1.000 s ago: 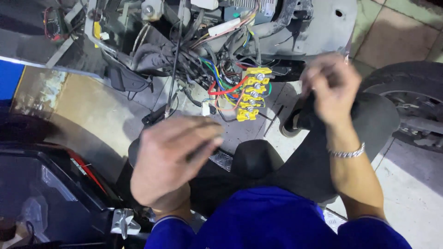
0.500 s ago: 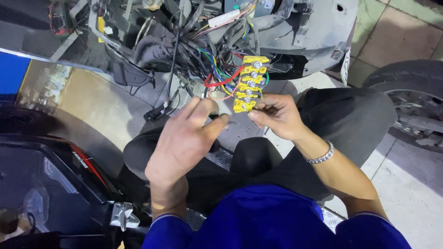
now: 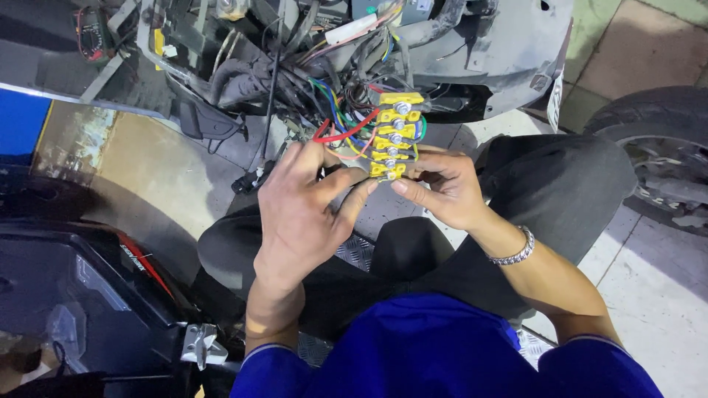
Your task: Connecting multiple colored electrical wires into a yellow terminal block on a motorcycle's wiring harness.
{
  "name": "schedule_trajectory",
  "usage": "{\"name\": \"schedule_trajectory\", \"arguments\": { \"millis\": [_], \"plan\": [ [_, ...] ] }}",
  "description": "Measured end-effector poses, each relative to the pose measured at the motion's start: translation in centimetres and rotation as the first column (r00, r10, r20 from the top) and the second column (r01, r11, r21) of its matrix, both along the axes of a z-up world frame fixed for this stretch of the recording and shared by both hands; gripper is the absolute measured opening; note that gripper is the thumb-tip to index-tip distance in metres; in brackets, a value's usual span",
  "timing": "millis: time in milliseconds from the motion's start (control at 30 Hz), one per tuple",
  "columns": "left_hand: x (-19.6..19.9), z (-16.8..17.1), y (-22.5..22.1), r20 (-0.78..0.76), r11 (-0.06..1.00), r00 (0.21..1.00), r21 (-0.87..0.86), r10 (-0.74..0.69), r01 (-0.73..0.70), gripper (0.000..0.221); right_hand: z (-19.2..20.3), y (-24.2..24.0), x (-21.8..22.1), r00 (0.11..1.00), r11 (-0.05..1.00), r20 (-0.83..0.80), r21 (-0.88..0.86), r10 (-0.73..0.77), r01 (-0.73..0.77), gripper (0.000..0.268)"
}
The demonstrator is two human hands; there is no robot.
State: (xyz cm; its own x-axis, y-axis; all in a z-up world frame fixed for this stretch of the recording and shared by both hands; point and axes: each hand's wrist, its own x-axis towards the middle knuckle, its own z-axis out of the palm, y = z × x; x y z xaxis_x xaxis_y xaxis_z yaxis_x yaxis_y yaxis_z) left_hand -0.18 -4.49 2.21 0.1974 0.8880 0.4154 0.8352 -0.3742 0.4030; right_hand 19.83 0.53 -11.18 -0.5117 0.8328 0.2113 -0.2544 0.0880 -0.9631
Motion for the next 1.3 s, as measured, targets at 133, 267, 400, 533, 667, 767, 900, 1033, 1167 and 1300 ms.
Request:
{"name": "schedule_trajectory", "arguments": {
  "millis": [133,267,400,533,667,767,900,1033,1167,1300],
  "plan": [
    [0.2,0.2,0.0,0.012,0.999,1.000,-0.034,0.010,-0.009,0.013,0.0,-0.2,-0.3,1.000,0.999,-0.018,-0.042,-0.010,0.010,0.016],
    [0.2,0.5,-0.1,0.027,0.998,1.000,-0.060,0.007,-0.006,0.015,-0.3,-0.5,-0.5,0.999,0.996,-0.008,-0.080,-0.046,0.046,0.014],
    [-0.1,0.1,-0.2,-0.009,0.994,0.999,-0.096,0.044,-0.045,0.015,0.0,-0.5,-0.5,0.999,0.996,-0.013,-0.078,-0.031,0.030,0.013],
    [0.8,0.2,-0.2,-0.056,0.994,0.993,-0.022,0.104,-0.105,0.021,-0.2,-0.5,-0.6,0.995,0.992,-0.048,-0.097,-0.086,0.081,0.008],
    [2.0,0.8,-1.6,-0.015,0.976,0.976,-0.001,0.219,-0.219,0.039,-1.6,-1.3,-1.3,0.969,0.956,-0.192,-0.276,-0.154,0.097,0.015],
    [2.8,0.8,-3.3,0.188,0.924,0.906,-0.128,0.379,-0.359,0.041,-1.5,-1.4,-1.6,0.965,0.929,-0.189,-0.354,-0.181,0.104,0.015],
    [1.0,-5.2,-2.3,0.403,0.939,0.885,-0.329,0.235,-0.100,0.036,-1.7,-1.0,-2.5,0.955,0.951,-0.213,-0.270,-0.208,0.147,0.008],
    [0.5,-10.3,-1.1,0.780,0.961,0.596,-0.273,0.190,0.052,0.023,-0.3,-0.7,-2.4,0.977,0.974,-0.134,-0.180,-0.166,0.140,0.008],
    [-0.1,-10.8,-0.9,0.831,0.959,0.520,-0.276,0.200,0.071,0.023,1.7,0.6,-0.3,0.998,0.999,0.062,-0.050,0.015,-0.012,0.017],
    [-1.1,-13.1,-2.0,0.853,0.962,0.469,-0.273,0.231,0.022,0.020,0.0,2.7,2.3,0.992,0.992,0.109,-0.110,0.070,-0.058,0.010]
  ]
}}
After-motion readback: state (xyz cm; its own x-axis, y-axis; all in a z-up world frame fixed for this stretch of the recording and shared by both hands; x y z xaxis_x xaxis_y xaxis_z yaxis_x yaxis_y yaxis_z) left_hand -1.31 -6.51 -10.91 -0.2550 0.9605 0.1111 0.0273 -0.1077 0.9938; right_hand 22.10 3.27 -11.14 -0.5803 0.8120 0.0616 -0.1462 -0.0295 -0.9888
